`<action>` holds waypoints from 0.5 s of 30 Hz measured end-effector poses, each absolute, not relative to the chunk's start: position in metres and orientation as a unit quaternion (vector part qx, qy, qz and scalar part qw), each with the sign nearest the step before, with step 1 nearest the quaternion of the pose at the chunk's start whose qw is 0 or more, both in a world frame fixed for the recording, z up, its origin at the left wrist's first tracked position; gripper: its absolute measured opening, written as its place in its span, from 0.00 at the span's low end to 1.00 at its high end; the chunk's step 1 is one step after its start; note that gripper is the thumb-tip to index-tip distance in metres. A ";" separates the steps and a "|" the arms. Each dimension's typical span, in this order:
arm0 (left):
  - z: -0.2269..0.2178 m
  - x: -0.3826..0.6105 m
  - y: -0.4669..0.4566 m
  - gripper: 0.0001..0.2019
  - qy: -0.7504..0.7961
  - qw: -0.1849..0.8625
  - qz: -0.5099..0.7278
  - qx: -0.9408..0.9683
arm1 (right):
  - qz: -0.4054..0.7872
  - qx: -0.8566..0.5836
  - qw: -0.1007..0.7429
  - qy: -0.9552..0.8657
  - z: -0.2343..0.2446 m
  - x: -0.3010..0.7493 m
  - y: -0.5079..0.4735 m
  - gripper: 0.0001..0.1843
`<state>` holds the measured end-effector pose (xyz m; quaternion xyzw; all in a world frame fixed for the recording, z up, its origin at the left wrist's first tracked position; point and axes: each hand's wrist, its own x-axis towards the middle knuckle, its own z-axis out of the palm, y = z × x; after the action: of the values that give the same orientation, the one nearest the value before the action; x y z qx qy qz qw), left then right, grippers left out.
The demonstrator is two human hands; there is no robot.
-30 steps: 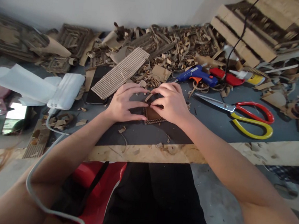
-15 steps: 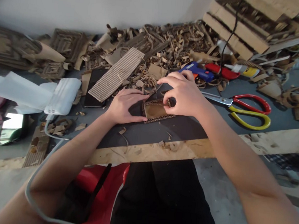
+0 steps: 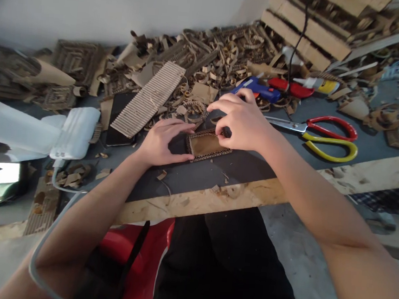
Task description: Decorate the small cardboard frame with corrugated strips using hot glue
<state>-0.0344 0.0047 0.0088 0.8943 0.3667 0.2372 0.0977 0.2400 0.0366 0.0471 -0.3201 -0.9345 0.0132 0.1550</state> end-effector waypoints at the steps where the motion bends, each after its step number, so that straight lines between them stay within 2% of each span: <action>1: 0.009 -0.034 0.005 0.39 0.368 0.102 0.236 0.894 | 0.015 -0.317 0.154 -0.936 0.047 0.240 0.037 0.08; 15: 0.010 -0.034 0.006 0.44 0.384 0.132 0.241 0.881 | 0.009 -0.349 0.185 -0.919 0.040 0.238 0.040 0.13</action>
<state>-0.0340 0.0059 0.0096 0.8813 0.3840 0.2415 0.1322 0.2385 0.0405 0.0404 -0.3494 -0.9185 0.0087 0.1849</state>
